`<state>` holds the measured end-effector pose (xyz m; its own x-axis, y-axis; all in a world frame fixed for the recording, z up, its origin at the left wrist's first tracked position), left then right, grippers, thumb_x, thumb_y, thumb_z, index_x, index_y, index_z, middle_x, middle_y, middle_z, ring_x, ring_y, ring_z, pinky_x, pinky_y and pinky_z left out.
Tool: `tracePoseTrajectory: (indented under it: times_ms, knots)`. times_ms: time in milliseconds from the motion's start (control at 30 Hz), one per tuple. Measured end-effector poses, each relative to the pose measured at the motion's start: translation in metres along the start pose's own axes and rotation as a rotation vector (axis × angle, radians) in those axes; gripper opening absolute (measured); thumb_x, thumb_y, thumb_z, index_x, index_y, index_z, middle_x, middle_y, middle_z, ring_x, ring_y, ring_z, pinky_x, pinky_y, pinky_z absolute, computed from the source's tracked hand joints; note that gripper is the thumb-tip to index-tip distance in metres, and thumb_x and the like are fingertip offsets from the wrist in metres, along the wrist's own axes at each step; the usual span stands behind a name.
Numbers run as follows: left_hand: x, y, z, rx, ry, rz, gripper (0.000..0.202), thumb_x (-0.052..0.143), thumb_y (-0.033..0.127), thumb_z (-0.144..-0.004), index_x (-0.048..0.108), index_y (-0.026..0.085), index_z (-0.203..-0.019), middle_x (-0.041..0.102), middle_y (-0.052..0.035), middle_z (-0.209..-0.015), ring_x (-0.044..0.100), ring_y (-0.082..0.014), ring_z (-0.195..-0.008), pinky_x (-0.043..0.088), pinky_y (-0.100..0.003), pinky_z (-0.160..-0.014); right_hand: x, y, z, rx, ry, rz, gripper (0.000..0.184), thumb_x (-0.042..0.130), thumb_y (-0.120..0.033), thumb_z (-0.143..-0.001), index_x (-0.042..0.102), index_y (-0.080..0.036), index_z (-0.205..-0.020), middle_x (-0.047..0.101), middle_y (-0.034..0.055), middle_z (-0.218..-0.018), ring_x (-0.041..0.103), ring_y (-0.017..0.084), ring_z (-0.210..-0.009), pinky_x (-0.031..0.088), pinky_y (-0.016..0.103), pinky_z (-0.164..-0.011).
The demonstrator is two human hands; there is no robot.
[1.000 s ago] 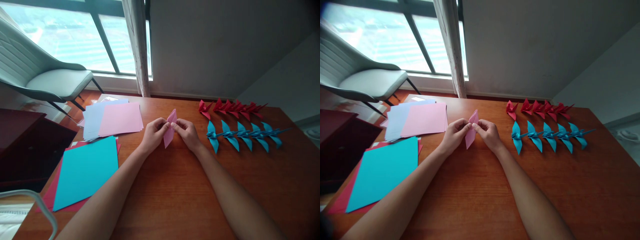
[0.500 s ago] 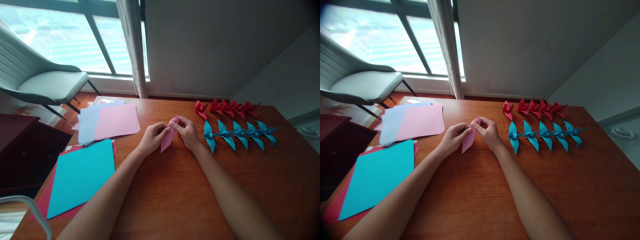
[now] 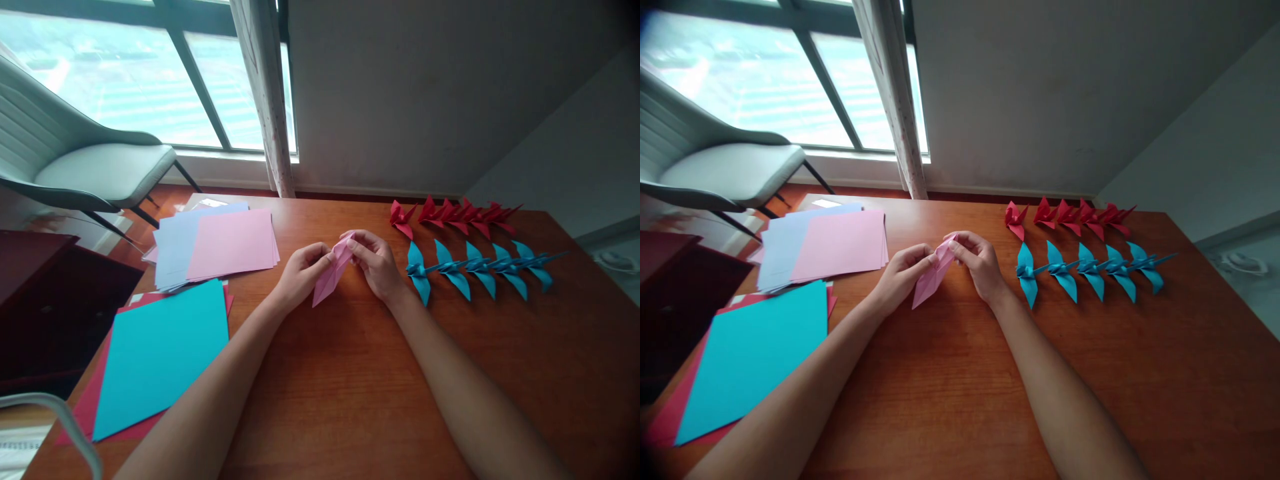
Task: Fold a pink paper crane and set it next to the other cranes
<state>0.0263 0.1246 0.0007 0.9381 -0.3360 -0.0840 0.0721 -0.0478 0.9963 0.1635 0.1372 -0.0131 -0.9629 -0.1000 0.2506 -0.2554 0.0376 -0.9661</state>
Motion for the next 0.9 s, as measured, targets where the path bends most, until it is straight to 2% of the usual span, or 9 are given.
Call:
tracePoseTrajectory:
  times_ms: [167,500,900]
  knots:
    - [0.0006,0.0006,-0.0001,0.007,-0.006,0.007,0.037,0.064,0.048,-0.089,0.055,0.017,-0.071,0.045,0.0033,-0.067,0.039,-0.0111,-0.063,0.031,-0.023,-0.057,-0.0017,0.0003,0.0,0.012,0.023,0.008,0.022,0.076,-0.04,-0.078,0.074,-0.024,-0.092,0.067,0.0008,-0.084,0.054,0.013,-0.07,0.043,0.026,-0.062]
    - [-0.0008,-0.0012,-0.0006,0.043,0.06,0.038,0.034,0.07,0.048,-0.088,0.066,0.015,-0.083,0.061,-0.001,-0.077,0.052,-0.0124,-0.07,0.04,-0.023,-0.063,0.0041,-0.0006,0.0018,-0.001,-0.005,0.057,0.018,0.078,-0.037,-0.078,0.075,-0.023,-0.09,0.07,-0.0005,-0.086,0.056,0.012,-0.073,0.044,0.025,-0.066]
    - [-0.0011,0.0008,0.0,0.041,0.068,0.035,0.034,0.07,0.048,-0.088,0.067,0.015,-0.081,0.061,-0.0002,-0.074,0.051,-0.012,-0.068,0.039,-0.023,-0.061,0.003,-0.0006,0.0015,-0.001,-0.005,0.095,0.02,0.076,-0.04,-0.08,0.075,-0.024,-0.091,0.069,-0.0004,-0.085,0.054,0.013,-0.07,0.042,0.026,-0.064]
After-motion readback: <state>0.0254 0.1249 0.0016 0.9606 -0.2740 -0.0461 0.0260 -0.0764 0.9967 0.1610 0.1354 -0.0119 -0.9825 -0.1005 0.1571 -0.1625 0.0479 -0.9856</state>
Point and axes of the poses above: each hand's wrist, its own z-axis away from the middle knuckle, its own x-axis out of the palm, y = z × x, the point moved 9 cm from there along -z, towards the middle knuckle
